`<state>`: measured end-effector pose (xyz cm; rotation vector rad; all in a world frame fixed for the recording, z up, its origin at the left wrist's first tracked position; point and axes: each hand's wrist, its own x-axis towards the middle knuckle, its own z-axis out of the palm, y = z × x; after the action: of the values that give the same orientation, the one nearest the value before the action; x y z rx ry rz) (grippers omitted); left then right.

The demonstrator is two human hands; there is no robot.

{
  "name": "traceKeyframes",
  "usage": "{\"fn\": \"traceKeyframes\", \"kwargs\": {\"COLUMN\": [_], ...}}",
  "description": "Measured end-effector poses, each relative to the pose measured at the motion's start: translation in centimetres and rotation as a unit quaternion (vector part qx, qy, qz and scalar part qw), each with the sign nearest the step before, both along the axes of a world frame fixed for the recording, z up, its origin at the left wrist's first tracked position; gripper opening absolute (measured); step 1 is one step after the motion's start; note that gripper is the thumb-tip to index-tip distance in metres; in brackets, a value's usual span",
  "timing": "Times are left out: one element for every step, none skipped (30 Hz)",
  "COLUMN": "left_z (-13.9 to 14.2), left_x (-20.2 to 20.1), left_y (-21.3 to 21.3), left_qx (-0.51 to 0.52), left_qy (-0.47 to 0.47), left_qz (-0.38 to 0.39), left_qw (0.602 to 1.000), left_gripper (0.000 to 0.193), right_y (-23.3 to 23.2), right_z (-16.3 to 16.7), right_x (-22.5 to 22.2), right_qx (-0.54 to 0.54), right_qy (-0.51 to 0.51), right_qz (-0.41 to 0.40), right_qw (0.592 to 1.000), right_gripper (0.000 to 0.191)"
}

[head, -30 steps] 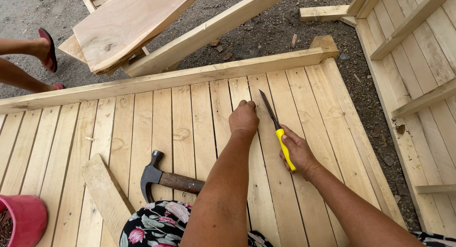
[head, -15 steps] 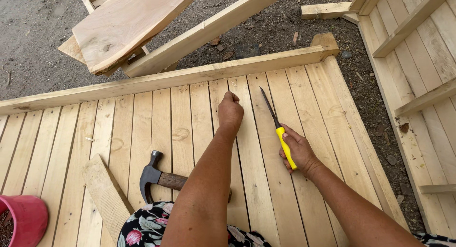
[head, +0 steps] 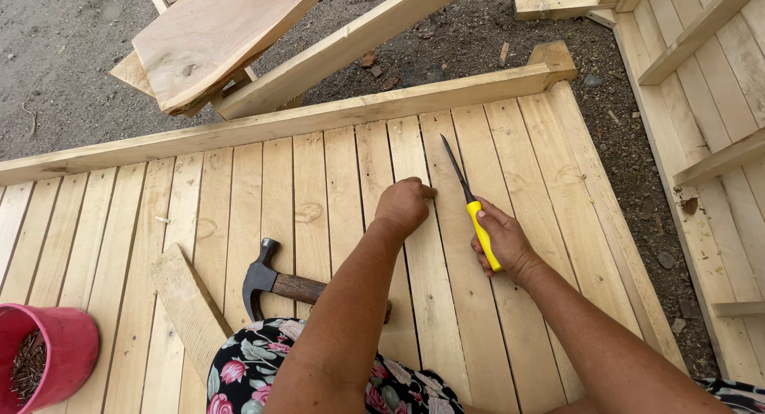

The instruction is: The person uses a chisel to pry out nails from wooden planks on a wooden structure. They work along the edge and then move to the center, removing nails one by one. A hammer and a container of nails are visible nearby.

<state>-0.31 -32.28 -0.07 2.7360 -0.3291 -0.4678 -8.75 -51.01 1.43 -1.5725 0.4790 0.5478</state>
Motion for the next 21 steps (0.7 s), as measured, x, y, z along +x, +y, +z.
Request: {"fn": "traceKeyframes", "kwargs": {"left_z": [0.1, 0.1, 0.0, -0.1, -0.2, -0.3, -0.3, -0.3, -0.2, 0.1, 0.5, 1.1, 1.8, 2.5, 3.2, 3.8, 4.2, 4.5, 4.3, 3.8, 3.1], "left_x": [-0.4, -0.9, -1.2, -1.4, -1.5, -1.4, -1.2, -0.9, -0.5, 0.0, 0.6, 1.4, 2.0, 2.6, 3.1, 3.4, 3.4, 3.3, 2.7, 1.8, 0.7], "left_y": [0.1, 0.2, 0.3, 0.3, 0.4, 0.5, 0.5, 0.4, 0.2, -0.2, -0.6, -1.3, -2.0, -3.0, -3.7, -3.9, -4.0, -4.1, -4.0, -3.7, -3.3], "left_qx": [0.007, 0.013, 0.01, 0.006, 0.002, -0.013, -0.028, -0.044, -0.09, -0.136, -0.182, -0.257, -0.33, -0.366, -0.398, -0.404, -0.408, -0.411, -0.385, -0.355, -0.307], "left_qy": [0.004, 0.008, 0.013, 0.017, 0.021, 0.04, 0.06, 0.08, 0.061, 0.042, 0.022, 0.031, 0.04, -0.019, -0.08, -0.051, -0.02, 0.01, 0.019, 0.029, 0.064], "left_qz": [-0.014, -0.029, -0.032, -0.036, -0.04, -0.017, 0.005, 0.027, 0.079, 0.13, 0.181, 0.191, 0.2, 0.122, 0.042, 0.101, 0.16, 0.218, 0.292, 0.364, 0.359], "left_qw": [1.0, 0.999, 0.999, 0.999, 0.999, 0.999, 0.998, 0.995, 0.991, 0.981, 0.966, 0.947, 0.922, 0.922, 0.913, 0.908, 0.899, 0.885, 0.875, 0.86, 0.879], "left_gripper": [0.039, 0.04, 0.038, 0.037, 0.035, 0.033, 0.032, 0.031, 0.035, 0.039, 0.044, 0.049, 0.057, 0.073, 0.089, 0.082, 0.075, 0.07, 0.053, 0.043, 0.033], "right_y": [0.0, 0.1, 0.1, 0.2, 0.3, 0.4, 0.6, 0.8, 1.1, 1.3, 1.6, 1.9, 2.2, 2.5, 2.9, 3.1, 3.4, 3.5, 3.5, 3.6, 3.6], "right_z": [-0.1, -0.2, -0.2, -0.3, -0.4, -0.5, -0.6, -0.7, -0.8, -0.8, -0.7, -0.6, -0.4, -0.2, 0.2, 0.6, 1.0, 1.5, 2.0, 2.5, 2.9], "right_x": [-0.1, -0.2, -0.3, -0.5, -0.8, -1.2, -1.7, -2.1, -2.7, -3.2, -3.7, -4.1, -4.6, -5.1, -5.5, -5.9, -6.4, -6.9, -7.2, -7.6, -7.9], "right_qx": [-0.003, -0.007, -0.01, -0.012, -0.016, -0.019, -0.042, -0.064, -0.087, -0.056, -0.026, 0.005, -0.001, -0.008, -0.014, -0.018, -0.022, -0.028, -0.043, -0.059, -0.075], "right_qy": [0.002, 0.005, 0.007, 0.019, 0.031, 0.044, 0.043, 0.043, 0.043, 0.041, 0.037, 0.032, 0.039, 0.044, 0.049, 0.048, 0.049, 0.049, 0.05, 0.052, 0.056], "right_qz": [-0.001, -0.002, -0.004, -0.004, -0.006, -0.007, -0.006, -0.005, -0.004, -0.014, -0.024, -0.034, -0.031, -0.03, -0.027, -0.027, -0.027, -0.026, -0.02, -0.014, -0.009], "right_qw": [1.0, 1.0, 1.0, 1.0, 0.999, 0.999, 0.998, 0.997, 0.995, 0.997, 0.999, 0.999, 0.999, 0.999, 0.998, 0.998, 0.998, 0.998, 0.998, 0.997, 0.996], "right_gripper": [0.059, 0.059, 0.058, 0.056, 0.054, 0.052, 0.049, 0.047, 0.045, 0.045, 0.044, 0.044, 0.044, 0.044, 0.044, 0.044, 0.045, 0.046, 0.048, 0.05, 0.053]}}
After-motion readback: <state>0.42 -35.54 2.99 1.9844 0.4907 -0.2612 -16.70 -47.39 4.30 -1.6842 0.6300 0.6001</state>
